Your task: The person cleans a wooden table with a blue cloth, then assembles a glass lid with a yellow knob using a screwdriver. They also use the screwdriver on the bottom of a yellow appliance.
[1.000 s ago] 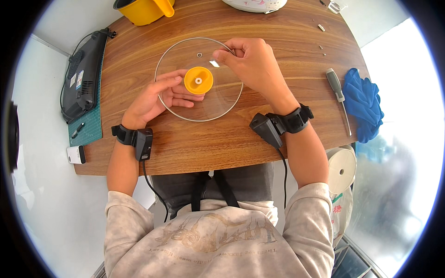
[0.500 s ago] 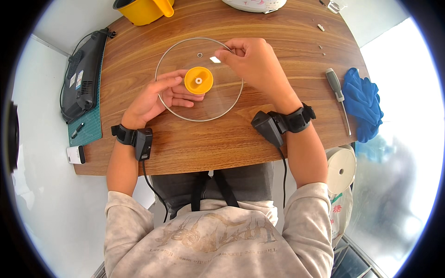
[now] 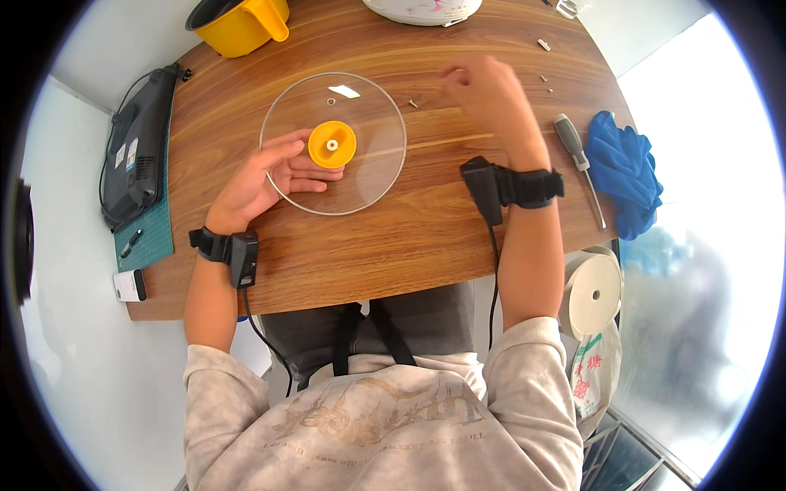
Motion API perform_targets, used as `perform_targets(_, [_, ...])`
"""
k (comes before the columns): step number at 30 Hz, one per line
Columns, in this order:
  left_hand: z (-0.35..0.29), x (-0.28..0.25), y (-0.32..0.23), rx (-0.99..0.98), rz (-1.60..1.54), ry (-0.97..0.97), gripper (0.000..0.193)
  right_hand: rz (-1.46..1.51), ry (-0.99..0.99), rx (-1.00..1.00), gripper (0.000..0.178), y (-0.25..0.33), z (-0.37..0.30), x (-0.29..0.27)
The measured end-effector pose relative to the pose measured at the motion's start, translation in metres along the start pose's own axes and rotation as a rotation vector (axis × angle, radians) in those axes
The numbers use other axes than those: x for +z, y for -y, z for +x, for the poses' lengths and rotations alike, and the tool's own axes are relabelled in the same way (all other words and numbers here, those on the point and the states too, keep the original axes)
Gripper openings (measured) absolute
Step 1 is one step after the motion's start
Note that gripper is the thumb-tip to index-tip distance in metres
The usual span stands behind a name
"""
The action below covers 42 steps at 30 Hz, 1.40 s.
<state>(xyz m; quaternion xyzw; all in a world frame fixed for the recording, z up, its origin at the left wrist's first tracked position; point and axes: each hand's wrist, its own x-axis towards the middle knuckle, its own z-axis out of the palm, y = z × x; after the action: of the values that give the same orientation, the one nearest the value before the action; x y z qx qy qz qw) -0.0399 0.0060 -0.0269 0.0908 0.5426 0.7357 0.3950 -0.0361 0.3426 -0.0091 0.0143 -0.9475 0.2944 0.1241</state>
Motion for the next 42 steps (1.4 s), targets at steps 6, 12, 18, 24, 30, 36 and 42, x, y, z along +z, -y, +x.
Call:
perform_targets(6, [-0.001, 0.000, -0.001, 0.003, -0.005, 0.001, 0.050, -0.068, 0.120, -0.125, 0.017, 0.015, -0.006, 0.031])
perform_targets(12, [-0.001, -0.003, 0.002, 0.020, 0.008, 0.014, 0.051, -0.130, 0.159, -0.118, 0.010, 0.022, -0.004, 0.034])
perform_targets(18, [-0.001, -0.002, 0.002, 0.018, 0.014, 0.012, 0.051, -0.099, 0.082, -0.168, 0.009, 0.034, -0.012, 0.034])
perform_targets(24, [-0.001, -0.002, 0.001, 0.014, 0.016, -0.005, 0.051, -0.110, 0.146, -0.203, 0.014, 0.035, -0.011, 0.034])
perform_targets(30, [0.000, -0.007, 0.004, 0.020, 0.003, 0.002, 0.051, -0.077, 0.136, -0.147, 0.010, 0.031, -0.008, 0.037])
perform_targets(36, [-0.001, -0.004, 0.001, 0.025, 0.005, 0.023, 0.051, -0.004, -0.029, -0.058, 0.014, 0.032, -0.004, 0.024])
perform_targets(42, [-0.002, -0.003, 0.000, 0.025, 0.013, 0.019, 0.051, 0.107, -0.182, -0.084, 0.018, 0.049, -0.009, 0.016])
